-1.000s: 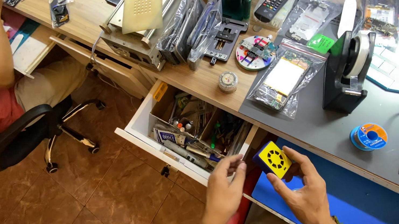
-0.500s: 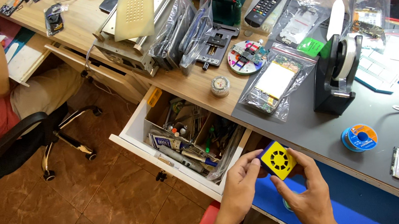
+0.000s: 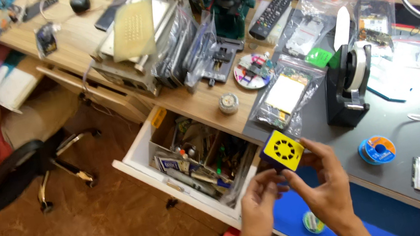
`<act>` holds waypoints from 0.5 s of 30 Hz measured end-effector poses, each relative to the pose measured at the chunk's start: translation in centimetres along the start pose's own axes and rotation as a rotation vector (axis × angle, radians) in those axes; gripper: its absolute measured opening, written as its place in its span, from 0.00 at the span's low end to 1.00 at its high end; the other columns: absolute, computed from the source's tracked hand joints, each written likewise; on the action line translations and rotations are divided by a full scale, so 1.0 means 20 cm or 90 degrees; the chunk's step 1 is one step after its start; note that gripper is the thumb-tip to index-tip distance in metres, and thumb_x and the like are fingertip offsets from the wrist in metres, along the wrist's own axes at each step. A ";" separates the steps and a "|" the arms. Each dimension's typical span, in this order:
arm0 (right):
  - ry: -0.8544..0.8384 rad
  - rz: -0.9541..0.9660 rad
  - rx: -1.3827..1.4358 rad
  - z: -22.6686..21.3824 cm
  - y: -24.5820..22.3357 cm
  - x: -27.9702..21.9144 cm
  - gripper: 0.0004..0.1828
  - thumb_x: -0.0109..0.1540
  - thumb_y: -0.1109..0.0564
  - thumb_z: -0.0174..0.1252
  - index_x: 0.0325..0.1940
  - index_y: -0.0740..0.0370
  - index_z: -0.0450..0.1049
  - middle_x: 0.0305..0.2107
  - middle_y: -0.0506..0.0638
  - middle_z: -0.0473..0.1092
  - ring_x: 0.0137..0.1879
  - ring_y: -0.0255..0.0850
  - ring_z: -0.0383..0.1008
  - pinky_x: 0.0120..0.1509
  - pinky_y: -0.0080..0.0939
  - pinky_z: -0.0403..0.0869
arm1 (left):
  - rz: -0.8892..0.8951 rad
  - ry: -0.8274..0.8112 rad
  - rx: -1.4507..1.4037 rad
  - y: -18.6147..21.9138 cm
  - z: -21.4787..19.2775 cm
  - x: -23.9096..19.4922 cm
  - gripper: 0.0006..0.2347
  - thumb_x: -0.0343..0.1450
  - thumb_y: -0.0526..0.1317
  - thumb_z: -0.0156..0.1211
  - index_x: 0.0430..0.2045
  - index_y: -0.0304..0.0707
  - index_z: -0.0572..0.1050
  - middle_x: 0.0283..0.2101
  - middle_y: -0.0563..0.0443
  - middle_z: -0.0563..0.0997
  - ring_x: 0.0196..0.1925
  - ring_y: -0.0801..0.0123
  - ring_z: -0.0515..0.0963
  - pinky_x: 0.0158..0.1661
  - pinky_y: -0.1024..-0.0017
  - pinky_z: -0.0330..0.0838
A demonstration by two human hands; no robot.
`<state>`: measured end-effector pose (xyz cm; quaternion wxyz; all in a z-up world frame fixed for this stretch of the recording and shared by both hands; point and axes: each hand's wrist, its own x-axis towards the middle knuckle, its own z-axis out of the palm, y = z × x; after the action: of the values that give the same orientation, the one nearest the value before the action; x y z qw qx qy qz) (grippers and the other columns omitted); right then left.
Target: The person removes a protective film from a small rectangular battery using a pen-like tool. They then open a drawer to retrieve a yellow object and place it on the desk before returning to the battery.
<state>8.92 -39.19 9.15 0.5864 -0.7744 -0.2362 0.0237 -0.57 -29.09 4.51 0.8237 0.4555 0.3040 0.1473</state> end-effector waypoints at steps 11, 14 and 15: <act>-0.146 -0.117 -0.007 0.85 -0.47 1.12 0.32 0.61 0.50 0.69 0.64 0.64 0.67 0.52 0.59 0.75 0.50 0.44 0.80 0.52 0.42 0.83 | 0.102 0.004 0.368 -0.01 -0.02 0.00 0.14 0.76 0.45 0.52 0.56 0.50 0.77 0.47 0.56 0.86 0.48 0.66 0.87 0.48 0.66 0.83; -0.159 -0.159 -0.015 1.15 -0.50 1.34 0.31 0.61 0.51 0.68 0.65 0.63 0.66 0.54 0.60 0.75 0.50 0.45 0.79 0.52 0.44 0.82 | 0.270 0.028 0.433 -0.22 -0.06 0.08 0.14 0.72 0.39 0.55 0.52 0.50 0.79 0.43 0.57 0.85 0.42 0.68 0.86 0.46 0.70 0.81; -0.148 -0.198 -0.030 1.25 -0.49 1.42 0.32 0.61 0.52 0.69 0.66 0.63 0.66 0.56 0.60 0.75 0.52 0.48 0.79 0.57 0.47 0.81 | 0.390 0.033 0.450 -0.31 -0.09 0.13 0.14 0.69 0.38 0.55 0.48 0.49 0.80 0.39 0.59 0.85 0.36 0.70 0.87 0.44 0.72 0.80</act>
<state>22.93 -3.68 17.23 0.5336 -0.7339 -0.4200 0.0166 0.09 -29.93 -2.39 0.5284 0.7733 0.2075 0.2823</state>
